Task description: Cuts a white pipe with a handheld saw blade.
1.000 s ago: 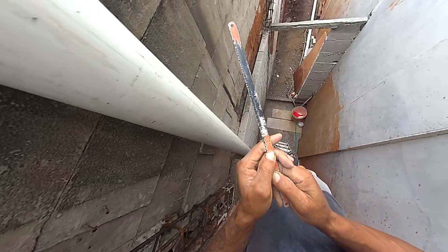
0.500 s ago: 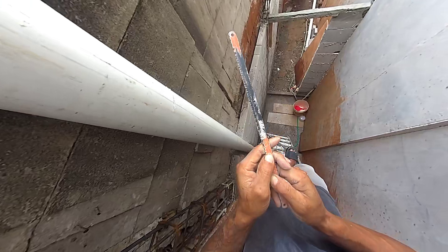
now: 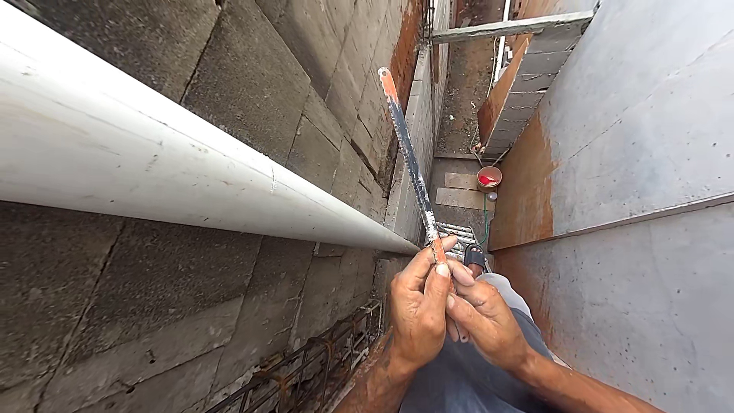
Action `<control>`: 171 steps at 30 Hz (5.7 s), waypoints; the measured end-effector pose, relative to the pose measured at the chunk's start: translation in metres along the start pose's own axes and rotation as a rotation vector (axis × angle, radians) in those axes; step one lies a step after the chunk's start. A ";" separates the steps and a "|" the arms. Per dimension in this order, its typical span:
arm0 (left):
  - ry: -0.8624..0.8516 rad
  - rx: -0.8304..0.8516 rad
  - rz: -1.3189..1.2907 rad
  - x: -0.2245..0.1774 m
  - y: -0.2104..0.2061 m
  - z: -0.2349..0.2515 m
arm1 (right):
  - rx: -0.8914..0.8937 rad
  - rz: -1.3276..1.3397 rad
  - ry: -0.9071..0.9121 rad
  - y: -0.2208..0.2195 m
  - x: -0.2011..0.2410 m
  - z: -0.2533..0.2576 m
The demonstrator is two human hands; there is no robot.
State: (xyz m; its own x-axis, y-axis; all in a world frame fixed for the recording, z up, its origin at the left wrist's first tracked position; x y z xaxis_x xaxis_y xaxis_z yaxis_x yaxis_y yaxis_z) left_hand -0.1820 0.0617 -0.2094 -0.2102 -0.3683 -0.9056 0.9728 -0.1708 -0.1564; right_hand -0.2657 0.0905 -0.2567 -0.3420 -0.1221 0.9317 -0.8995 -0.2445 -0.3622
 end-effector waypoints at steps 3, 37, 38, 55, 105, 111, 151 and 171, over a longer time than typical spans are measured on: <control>-0.005 0.006 0.020 0.000 -0.001 -0.001 | -0.001 -0.001 -0.009 0.001 -0.002 -0.001; -0.018 0.035 0.071 0.004 -0.003 -0.012 | 0.006 -0.042 0.014 0.008 -0.012 -0.005; -0.015 0.032 0.074 0.004 -0.003 -0.011 | 0.009 -0.041 0.010 0.008 -0.012 -0.004; 0.172 -0.123 -0.133 0.016 0.031 -0.002 | -0.067 -0.121 -0.025 0.039 -0.013 -0.002; 0.110 -0.380 -0.114 -0.025 0.099 -0.030 | 0.025 -0.072 -0.206 -0.055 0.012 0.169; 0.076 -0.450 -0.019 -0.039 0.121 -0.020 | 0.086 -0.025 -0.234 -0.105 0.027 0.224; 0.245 -0.581 0.041 -0.078 0.132 0.002 | -0.101 -0.423 -0.122 -0.143 0.051 0.290; 0.266 -0.573 0.064 -0.068 0.134 0.003 | -0.115 -0.357 -0.158 -0.142 0.040 0.307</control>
State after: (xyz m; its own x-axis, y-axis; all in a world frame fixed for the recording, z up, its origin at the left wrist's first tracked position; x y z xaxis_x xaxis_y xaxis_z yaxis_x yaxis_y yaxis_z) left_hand -0.0378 0.0609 -0.1675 -0.1906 -0.1094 -0.9756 0.8958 0.3872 -0.2184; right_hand -0.0686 -0.1750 -0.1758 0.0356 -0.1977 0.9796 -0.9817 -0.1905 -0.0028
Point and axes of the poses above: each hand's wrist, its own z-axis towards the middle knuckle, its own y-axis out of the back of the hand, x = y × z, the point moved 9 cm from there along z, towards the middle knuckle, and after that the axes turned 14 degrees about -y, right-handed, at the moved point
